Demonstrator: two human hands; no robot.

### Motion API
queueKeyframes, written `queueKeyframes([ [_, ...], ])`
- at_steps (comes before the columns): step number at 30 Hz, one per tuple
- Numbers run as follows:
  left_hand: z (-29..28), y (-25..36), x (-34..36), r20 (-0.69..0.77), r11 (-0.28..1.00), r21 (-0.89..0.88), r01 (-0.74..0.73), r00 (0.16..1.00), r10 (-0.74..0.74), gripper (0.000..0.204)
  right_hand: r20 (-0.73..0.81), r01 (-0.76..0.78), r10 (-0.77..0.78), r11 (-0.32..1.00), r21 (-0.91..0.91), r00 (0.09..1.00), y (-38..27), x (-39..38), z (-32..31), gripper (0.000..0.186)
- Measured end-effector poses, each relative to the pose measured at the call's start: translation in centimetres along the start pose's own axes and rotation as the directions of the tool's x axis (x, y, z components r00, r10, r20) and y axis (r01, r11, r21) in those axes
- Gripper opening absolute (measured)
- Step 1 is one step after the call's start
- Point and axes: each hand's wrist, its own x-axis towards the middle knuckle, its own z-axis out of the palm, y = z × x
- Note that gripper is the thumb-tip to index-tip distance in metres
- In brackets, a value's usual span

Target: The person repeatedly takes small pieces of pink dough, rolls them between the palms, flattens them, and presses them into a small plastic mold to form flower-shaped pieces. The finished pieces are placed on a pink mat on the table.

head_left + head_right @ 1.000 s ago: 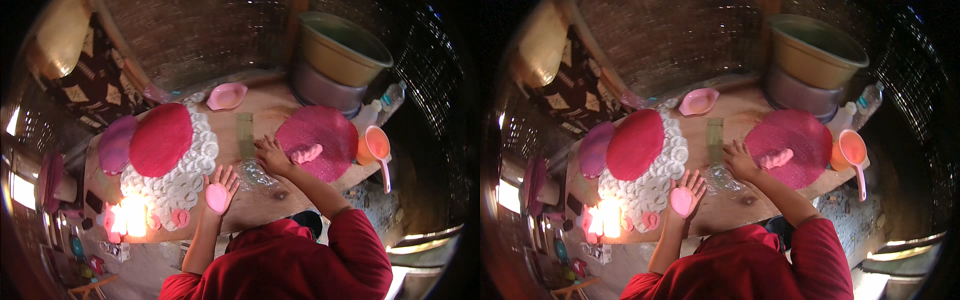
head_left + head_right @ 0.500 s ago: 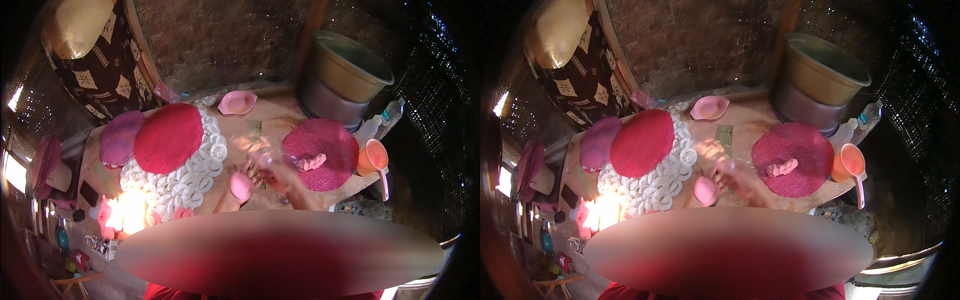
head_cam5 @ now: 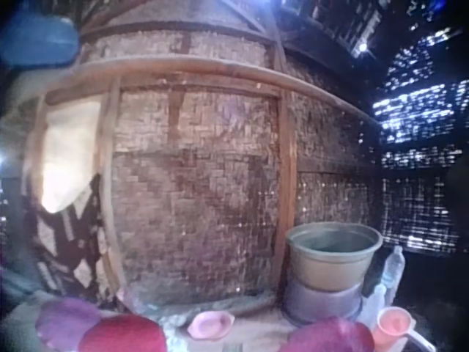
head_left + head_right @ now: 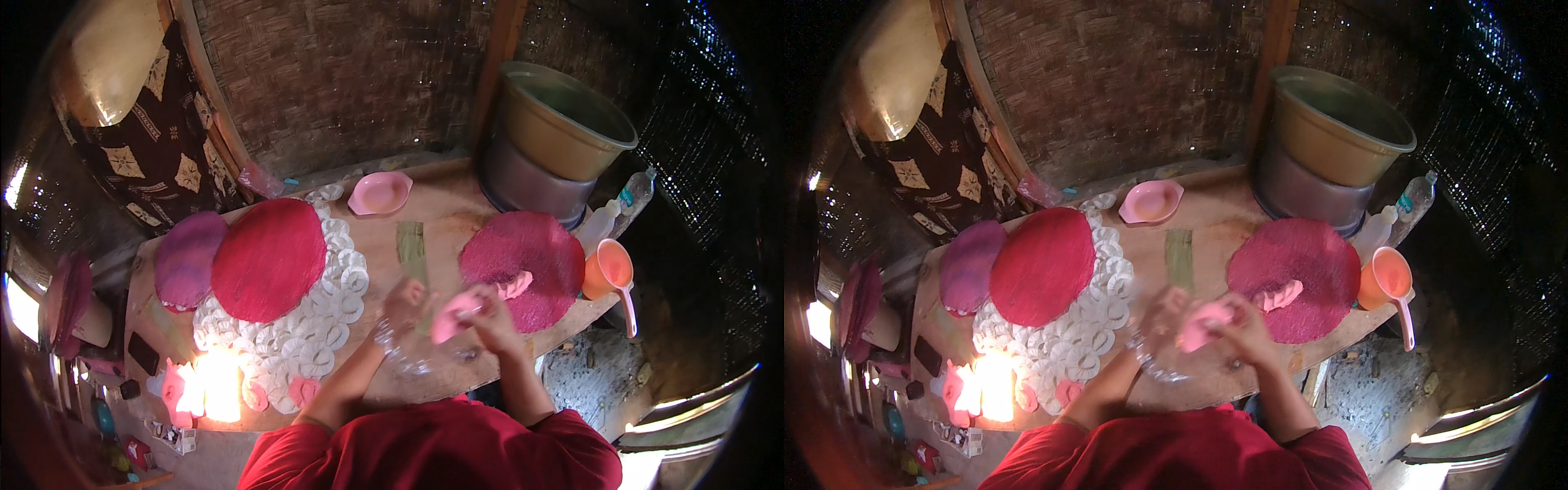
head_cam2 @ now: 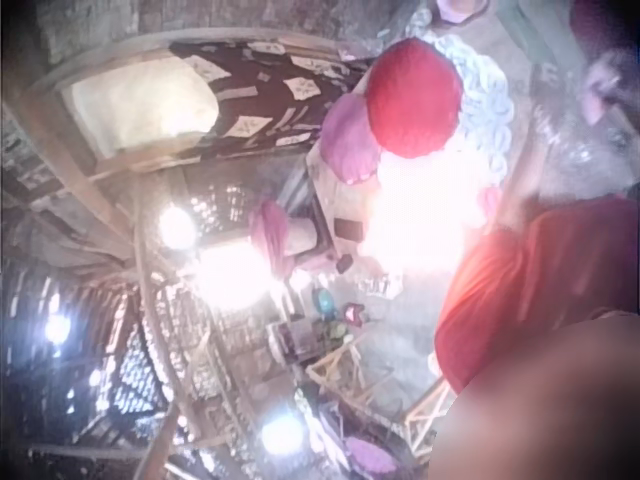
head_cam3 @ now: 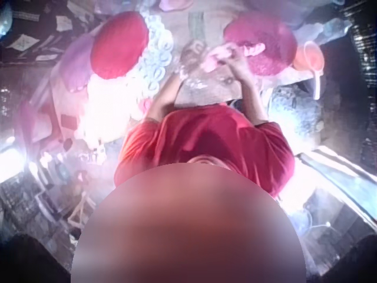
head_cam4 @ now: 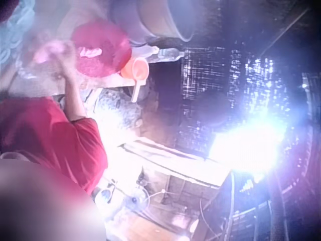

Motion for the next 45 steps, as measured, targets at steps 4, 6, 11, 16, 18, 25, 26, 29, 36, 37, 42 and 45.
queueKeyframes([
  [4, 1.7, 0.7, 4.8, 0.201, 0.928, 0.373, -0.018, 0.978, -0.062, 0.035, -0.280, 0.308, -0.239, 0.921, 0.238, 0.930, -3.9, 0.4, -6.0, 0.035],
  [6, 2.4, 0.5, 6.1, 0.289, 0.914, 0.406, 0.018, 0.946, -0.148, 0.031, -0.260, 0.396, -0.339, 0.894, 0.211, 0.904, -5.5, -0.2, -8.4, 0.031],
  [11, 2.3, 0.3, 6.7, 0.283, 0.942, 0.332, -0.057, 0.958, -0.042, 0.024, -0.498, 0.484, -0.273, 0.795, 0.365, 0.823, -6.2, -2.1, -10.6, 0.038],
  [16, 0.3, 0.8, 5.8, 0.238, 0.914, -0.262, 0.310, 0.938, -0.250, 0.021, -0.232, 0.495, -0.477, 0.556, 0.667, 0.848, -6.3, -1.0, -11.2, 0.038],
  [18, -0.9, 0.7, 4.9, 0.366, 0.803, -0.297, 0.517, 0.838, -0.405, 0.026, -0.291, 0.415, -0.340, 0.388, 0.823, 0.894, -6.4, 0.0, -11.0, 0.033],
  [25, -3.5, 1.9, -4.6, 0.106, 0.974, 0.118, -0.192, 0.978, 0.180, 0.050, -0.028, 0.196, -0.272, 0.613, 0.765, 0.962, -3.4, 4.6, -9.1, 0.025],
  [26, -3.3, 2.3, -6.2, 0.211, 0.961, 0.163, -0.224, 0.959, 0.188, 0.051, 0.043, 0.078, -0.144, 0.738, 0.670, 0.989, -2.0, 5.7, -8.6, 0.027],
  [29, -1.7, 3.1, -9.8, 0.329, 0.915, 0.240, -0.323, 0.914, 0.236, 0.057, -0.112, -0.280, 0.263, 0.941, -0.189, 0.958, 3.5, 7.7, -6.5, 0.034],
  [36, -0.1, 4.8, -12.3, 0.338, 0.928, 0.338, -0.158, 0.940, 0.037, 0.057, -0.443, -0.320, 0.070, 0.792, -0.520, 0.894, 3.5, 11.0, -8.4, 0.039],
  [37, -0.3, 5.0, -12.2, 0.368, 0.910, 0.376, -0.176, 0.929, 0.027, 0.055, -0.488, -0.343, 0.044, 0.767, -0.543, 0.872, 2.6, 11.2, -8.8, 0.037],
  [42, -2.1, 2.9, -7.0, 0.195, 0.977, 0.146, -0.154, 0.973, 0.124, 0.029, -0.081, 0.010, 0.060, 0.735, 0.678, 0.995, 1.2, 10.4, -8.0, 0.021],
  [45, -2.4, 0.3, -3.9, 0.266, 0.933, 0.225, -0.281, 0.939, 0.218, 0.020, 0.007, -0.038, 0.074, 0.434, 0.900, 0.997, 3.7, 7.8, -5.9, 0.019],
])
